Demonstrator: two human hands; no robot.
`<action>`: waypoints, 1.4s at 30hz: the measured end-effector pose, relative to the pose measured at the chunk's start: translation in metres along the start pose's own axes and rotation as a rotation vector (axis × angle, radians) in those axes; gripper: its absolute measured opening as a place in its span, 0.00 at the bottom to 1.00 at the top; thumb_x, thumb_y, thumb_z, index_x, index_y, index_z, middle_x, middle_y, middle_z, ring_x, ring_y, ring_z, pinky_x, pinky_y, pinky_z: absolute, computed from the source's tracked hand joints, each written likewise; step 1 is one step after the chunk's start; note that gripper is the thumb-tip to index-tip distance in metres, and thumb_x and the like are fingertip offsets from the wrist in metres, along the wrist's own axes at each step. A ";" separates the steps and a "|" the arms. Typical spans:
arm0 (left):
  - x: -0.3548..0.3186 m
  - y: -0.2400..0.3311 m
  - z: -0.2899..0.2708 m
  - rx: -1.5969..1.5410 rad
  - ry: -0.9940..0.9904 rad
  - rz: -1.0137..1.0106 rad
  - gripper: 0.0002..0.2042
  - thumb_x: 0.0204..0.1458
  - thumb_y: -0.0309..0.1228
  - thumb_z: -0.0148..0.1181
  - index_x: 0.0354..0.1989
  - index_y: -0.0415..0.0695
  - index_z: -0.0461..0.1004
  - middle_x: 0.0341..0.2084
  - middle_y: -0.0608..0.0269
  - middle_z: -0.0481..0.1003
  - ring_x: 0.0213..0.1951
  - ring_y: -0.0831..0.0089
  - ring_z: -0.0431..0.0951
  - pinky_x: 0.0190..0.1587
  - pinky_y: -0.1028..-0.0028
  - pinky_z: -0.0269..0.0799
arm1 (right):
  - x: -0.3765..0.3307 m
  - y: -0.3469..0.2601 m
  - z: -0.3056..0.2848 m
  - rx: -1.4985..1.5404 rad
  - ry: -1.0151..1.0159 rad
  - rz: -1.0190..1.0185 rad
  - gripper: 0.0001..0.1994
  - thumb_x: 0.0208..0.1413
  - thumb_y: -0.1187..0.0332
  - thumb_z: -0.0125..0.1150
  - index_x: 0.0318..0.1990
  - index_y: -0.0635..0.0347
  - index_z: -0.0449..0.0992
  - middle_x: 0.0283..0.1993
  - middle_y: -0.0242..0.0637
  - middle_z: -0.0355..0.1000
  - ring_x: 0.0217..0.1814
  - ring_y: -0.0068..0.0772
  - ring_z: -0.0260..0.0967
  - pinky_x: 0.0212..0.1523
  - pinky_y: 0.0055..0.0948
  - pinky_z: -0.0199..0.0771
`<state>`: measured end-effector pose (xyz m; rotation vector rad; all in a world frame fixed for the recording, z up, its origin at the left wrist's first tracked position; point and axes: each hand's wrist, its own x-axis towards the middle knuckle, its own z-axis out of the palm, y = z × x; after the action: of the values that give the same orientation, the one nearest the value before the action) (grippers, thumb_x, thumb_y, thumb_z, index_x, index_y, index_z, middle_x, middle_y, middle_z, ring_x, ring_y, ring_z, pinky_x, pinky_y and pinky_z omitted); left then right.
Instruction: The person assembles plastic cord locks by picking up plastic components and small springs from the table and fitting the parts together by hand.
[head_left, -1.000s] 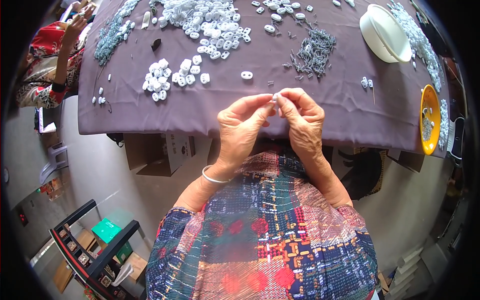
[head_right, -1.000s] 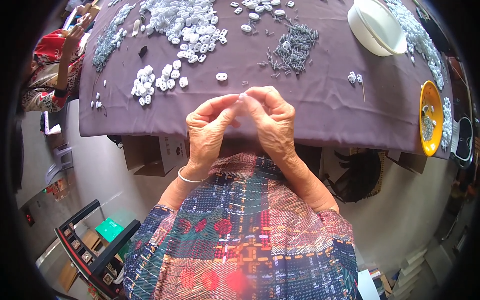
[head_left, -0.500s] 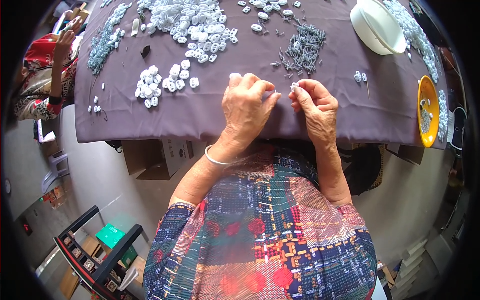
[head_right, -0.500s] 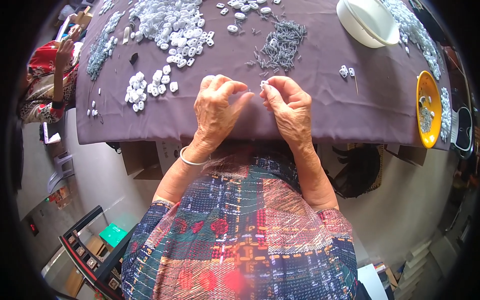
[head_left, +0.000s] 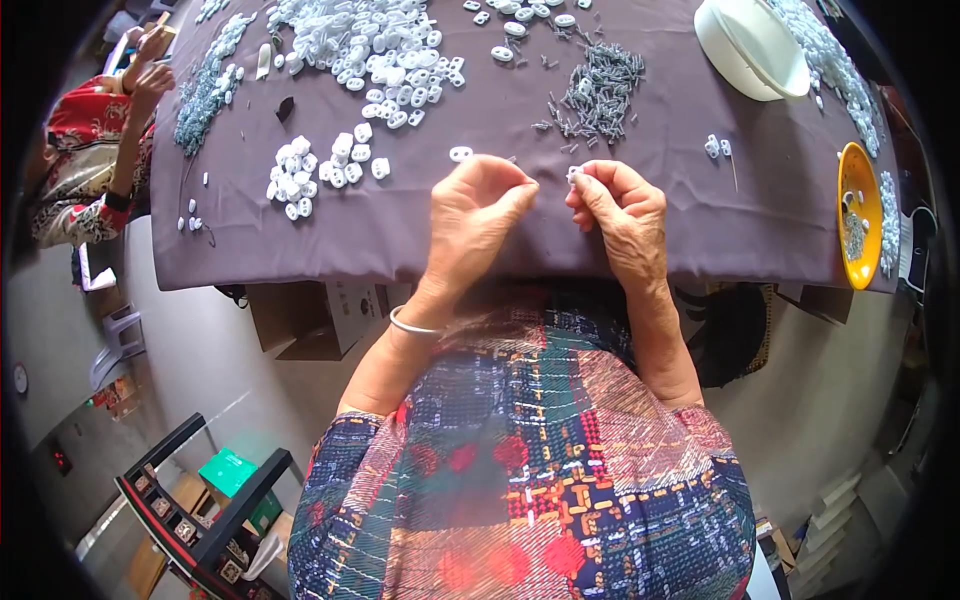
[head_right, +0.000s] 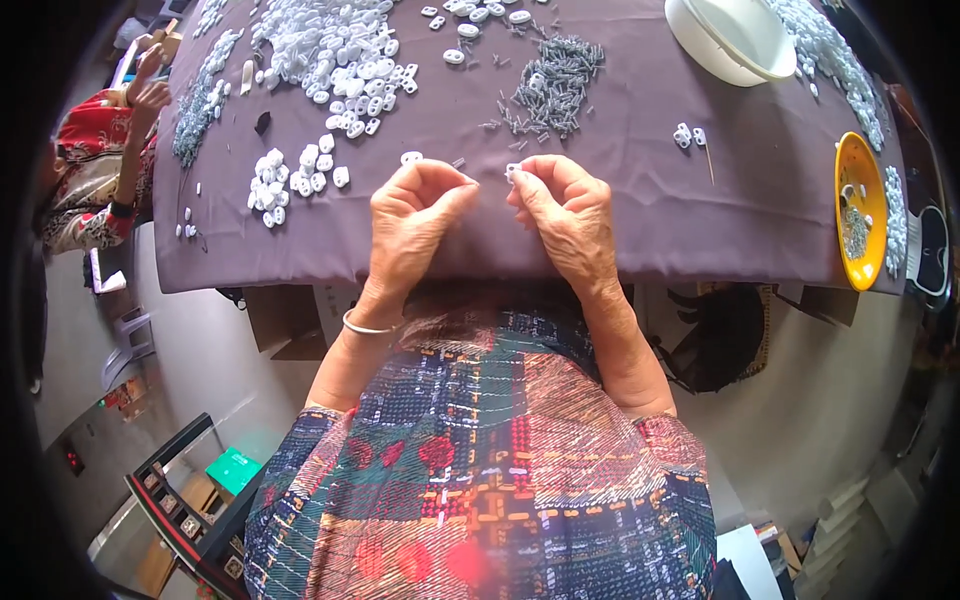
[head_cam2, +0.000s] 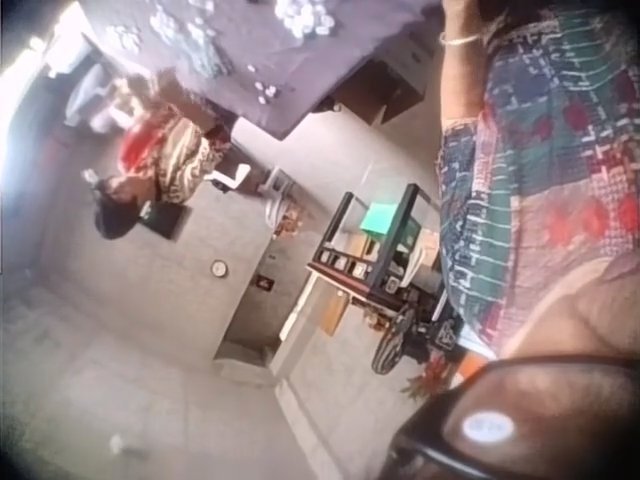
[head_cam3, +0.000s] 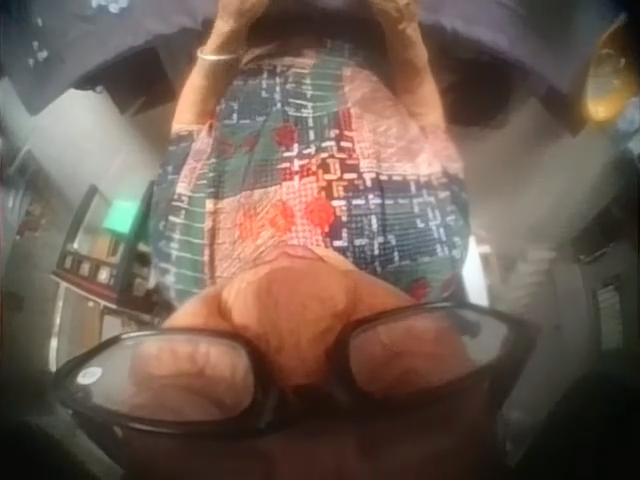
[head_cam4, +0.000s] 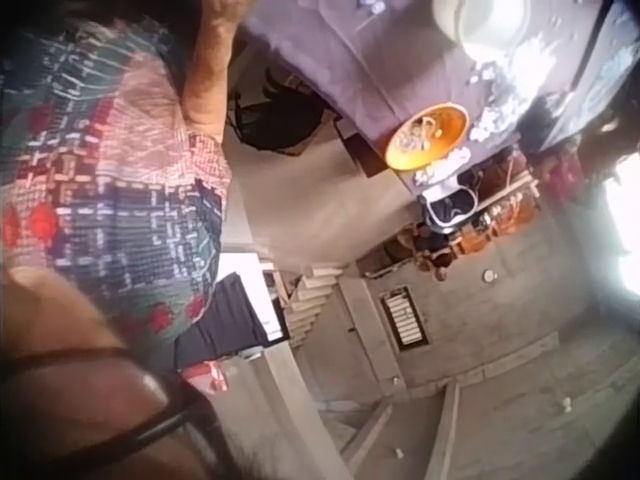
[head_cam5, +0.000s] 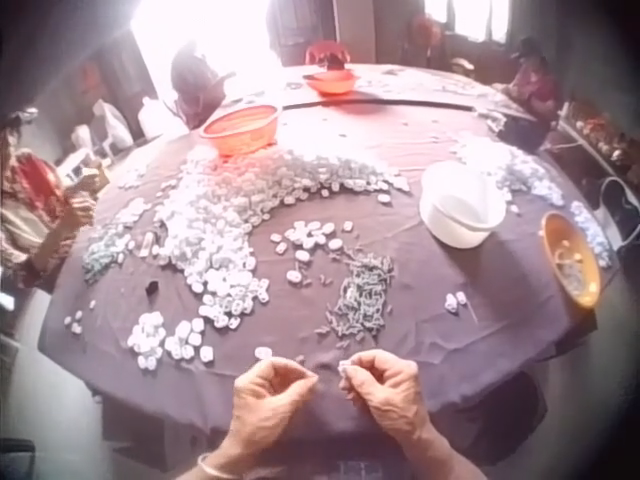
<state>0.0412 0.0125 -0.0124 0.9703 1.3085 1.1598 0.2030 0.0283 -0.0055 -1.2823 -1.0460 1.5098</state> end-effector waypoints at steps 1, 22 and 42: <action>-0.001 0.006 -0.004 -0.109 -0.009 -0.092 0.07 0.46 0.24 0.62 0.33 0.41 0.72 0.26 0.65 0.76 0.28 0.79 0.76 0.29 0.82 0.69 | -0.001 -0.001 0.001 0.001 -0.002 0.003 0.06 0.54 0.70 0.57 0.36 0.65 0.74 0.26 0.30 0.72 0.24 0.14 0.66 0.25 0.13 0.66; -0.018 0.004 -0.027 -0.063 -0.079 -0.110 0.11 0.46 0.22 0.62 0.39 0.36 0.72 0.31 0.62 0.76 0.33 0.77 0.77 0.34 0.82 0.72 | -0.014 0.002 0.025 -0.286 -0.179 0.001 0.07 0.55 0.70 0.56 0.36 0.65 0.73 0.25 0.29 0.71 0.25 0.13 0.65 0.25 0.13 0.67; -0.017 0.009 -0.023 -0.173 -0.049 -0.140 0.10 0.52 0.26 0.56 0.40 0.35 0.72 0.30 0.60 0.76 0.31 0.76 0.77 0.30 0.80 0.72 | -0.008 -0.001 0.024 -0.071 -0.176 0.198 0.07 0.54 0.68 0.57 0.33 0.63 0.74 0.22 0.28 0.70 0.18 0.12 0.63 0.19 0.12 0.63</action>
<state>0.0188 -0.0043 -0.0015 0.7647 1.1959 1.1142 0.1804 0.0192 0.0007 -1.3538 -1.1197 1.7754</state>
